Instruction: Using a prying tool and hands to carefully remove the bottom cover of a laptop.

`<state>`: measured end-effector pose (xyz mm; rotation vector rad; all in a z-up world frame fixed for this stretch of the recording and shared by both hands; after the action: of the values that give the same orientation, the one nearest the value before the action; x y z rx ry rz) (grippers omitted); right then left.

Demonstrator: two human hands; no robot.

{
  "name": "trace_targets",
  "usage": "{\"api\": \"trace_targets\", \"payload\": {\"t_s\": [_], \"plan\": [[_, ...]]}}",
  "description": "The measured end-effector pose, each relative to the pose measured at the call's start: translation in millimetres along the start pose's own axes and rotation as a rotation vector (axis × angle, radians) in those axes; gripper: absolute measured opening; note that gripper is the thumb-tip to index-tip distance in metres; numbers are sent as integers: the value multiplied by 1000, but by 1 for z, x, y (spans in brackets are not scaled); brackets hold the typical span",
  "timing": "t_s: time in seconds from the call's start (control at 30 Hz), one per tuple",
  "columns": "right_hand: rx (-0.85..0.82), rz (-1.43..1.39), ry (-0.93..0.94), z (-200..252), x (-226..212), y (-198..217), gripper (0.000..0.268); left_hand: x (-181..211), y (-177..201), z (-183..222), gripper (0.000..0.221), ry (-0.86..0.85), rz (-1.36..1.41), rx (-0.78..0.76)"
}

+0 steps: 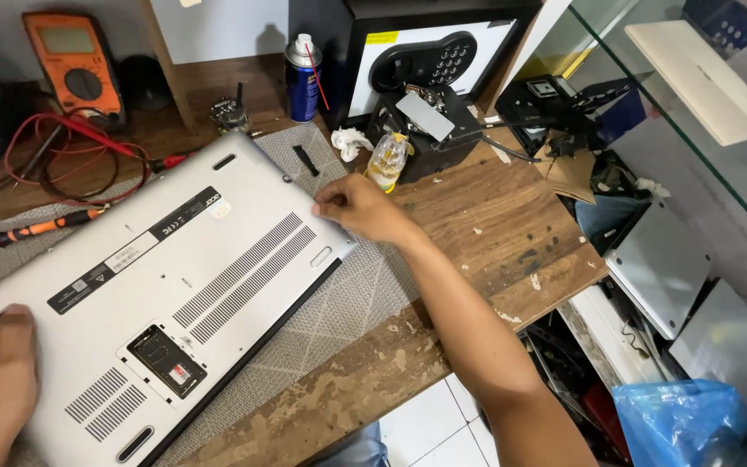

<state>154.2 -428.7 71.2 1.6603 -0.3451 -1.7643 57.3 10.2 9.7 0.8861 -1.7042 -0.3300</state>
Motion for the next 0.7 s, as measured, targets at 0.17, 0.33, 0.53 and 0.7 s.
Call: {"api": "trace_targets", "payload": {"t_s": [0.17, 0.33, 0.53, 0.7], "plan": [[14, 40, 23, -8, 9, -5, 20, -2, -1, 0, 41, 124, 62, -1], [52, 111, -28, -11, 8, -6, 37, -3, -1, -1, 38, 132, 53, 14], [88, 242, -24, -17, 11, -7, 56, -14, -7, -4, 45, 201, 104, -13], [84, 322, -9, -8, -16, -6, 59, -21, -9, -5, 44, 193, 99, -40]]}}
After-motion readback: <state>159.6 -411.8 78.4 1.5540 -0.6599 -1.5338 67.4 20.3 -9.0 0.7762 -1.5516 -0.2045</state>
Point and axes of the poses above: each hand's wrist, its own z-axis away from the middle knuckle, its own y-axis out of the back of the hand, x = y × z, the point moved 5 cm from there along -z, towards the middle knuckle, and after that the axes turned 1 degree about y, right-handed, at the moved point
